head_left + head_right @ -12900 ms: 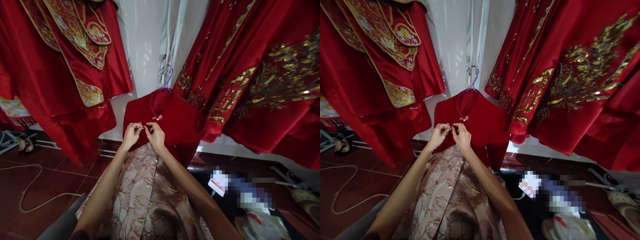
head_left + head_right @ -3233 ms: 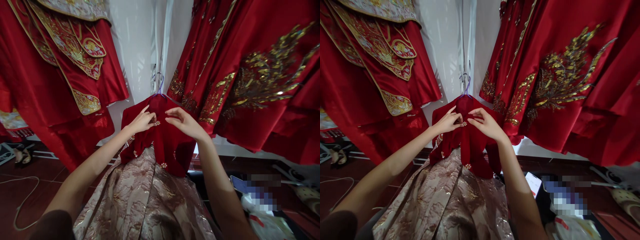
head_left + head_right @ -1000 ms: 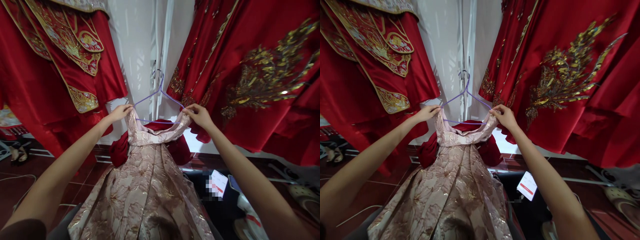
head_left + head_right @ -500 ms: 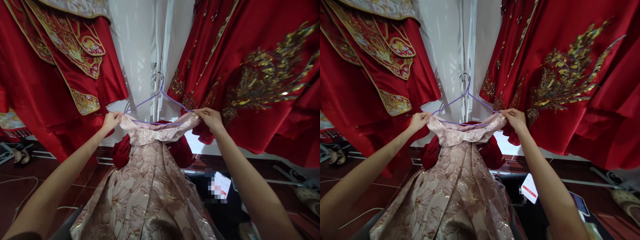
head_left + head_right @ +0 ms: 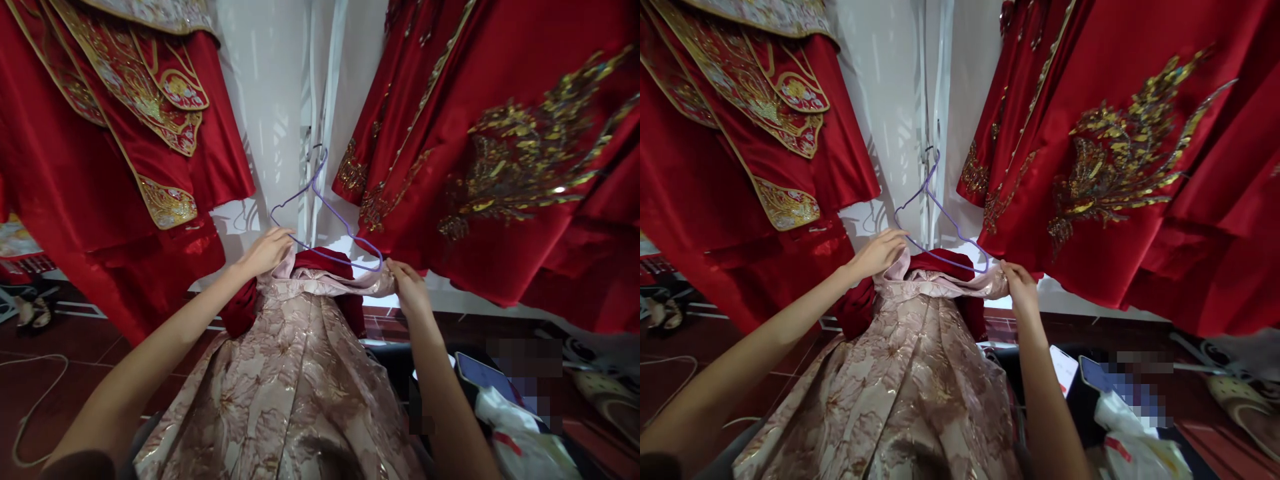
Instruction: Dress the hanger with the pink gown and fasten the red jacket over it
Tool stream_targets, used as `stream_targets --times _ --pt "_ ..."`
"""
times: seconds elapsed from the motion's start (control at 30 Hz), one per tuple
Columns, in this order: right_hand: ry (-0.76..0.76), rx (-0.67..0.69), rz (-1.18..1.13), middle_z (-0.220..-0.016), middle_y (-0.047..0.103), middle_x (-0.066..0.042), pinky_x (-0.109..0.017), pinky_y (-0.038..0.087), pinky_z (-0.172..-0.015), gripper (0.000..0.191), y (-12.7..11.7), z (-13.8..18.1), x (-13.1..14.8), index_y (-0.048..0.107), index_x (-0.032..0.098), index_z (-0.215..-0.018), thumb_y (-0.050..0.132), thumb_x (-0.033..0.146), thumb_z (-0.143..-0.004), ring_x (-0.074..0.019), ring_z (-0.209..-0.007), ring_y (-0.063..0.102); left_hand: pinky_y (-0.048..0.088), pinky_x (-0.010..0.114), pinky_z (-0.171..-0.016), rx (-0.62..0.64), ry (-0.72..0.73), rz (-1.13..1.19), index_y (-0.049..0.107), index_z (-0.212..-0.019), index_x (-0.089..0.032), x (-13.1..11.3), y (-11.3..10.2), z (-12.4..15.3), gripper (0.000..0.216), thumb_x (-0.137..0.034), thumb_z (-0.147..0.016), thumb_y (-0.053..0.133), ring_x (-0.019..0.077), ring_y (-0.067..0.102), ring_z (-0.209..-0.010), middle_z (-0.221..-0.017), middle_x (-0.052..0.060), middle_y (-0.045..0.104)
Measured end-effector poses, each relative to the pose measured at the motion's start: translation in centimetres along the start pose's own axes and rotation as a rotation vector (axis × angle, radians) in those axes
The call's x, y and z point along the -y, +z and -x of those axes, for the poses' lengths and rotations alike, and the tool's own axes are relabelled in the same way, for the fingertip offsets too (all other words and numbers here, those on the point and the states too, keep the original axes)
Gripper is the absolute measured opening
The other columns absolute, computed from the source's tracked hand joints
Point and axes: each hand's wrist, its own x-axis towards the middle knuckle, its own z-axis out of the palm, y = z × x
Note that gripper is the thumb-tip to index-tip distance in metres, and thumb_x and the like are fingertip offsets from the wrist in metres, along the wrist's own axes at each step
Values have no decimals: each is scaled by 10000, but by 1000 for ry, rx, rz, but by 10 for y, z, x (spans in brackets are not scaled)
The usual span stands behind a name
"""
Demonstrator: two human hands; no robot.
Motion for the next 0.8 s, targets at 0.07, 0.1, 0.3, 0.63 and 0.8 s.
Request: stream_targets --times 0.07,0.1,0.3,0.63,0.8 --pt "-7 57 4 -747 686 -13 -300 502 -605 291 1 2 8 656 210 -739 736 451 -597 -181 -686 636 344 388 -1011 71 59 -25 606 -930 -164 -10 13 -14 274 -211 -915 337 203 520 -1082 -1150 90 602" --pt "0 77 -4 -741 680 -11 -294 496 -599 289 2 3 14 651 211 -735 738 452 -600 -177 -678 631 350 390 -999 117 69 -32 601 -905 -163 -14 20 -19 268 -197 -912 335 197 536 -1034 -1074 86 621" --pt "22 109 -76 -679 619 5 -256 434 -533 305 8 19 41 633 210 -762 739 460 -623 -136 -592 566 390 345 -895 244 129 -52 571 -791 -163 -27 34 -16 251 -145 -890 341 166 535 -825 -858 60 595" --pt "-342 -82 141 -754 648 -34 -334 474 -675 314 44 20 62 635 210 -773 638 518 -715 -198 -716 602 398 332 -817 257 134 -98 604 -794 -175 -30 19 -7 208 -170 -862 407 183 532 -850 -874 55 602" --pt "-538 -62 280 -761 658 -34 -319 461 -700 322 80 3 90 629 208 -757 581 527 -761 -198 -728 601 405 311 -780 228 62 43 645 -793 -195 -37 37 -23 239 -134 -834 417 166 559 -847 -873 37 623"
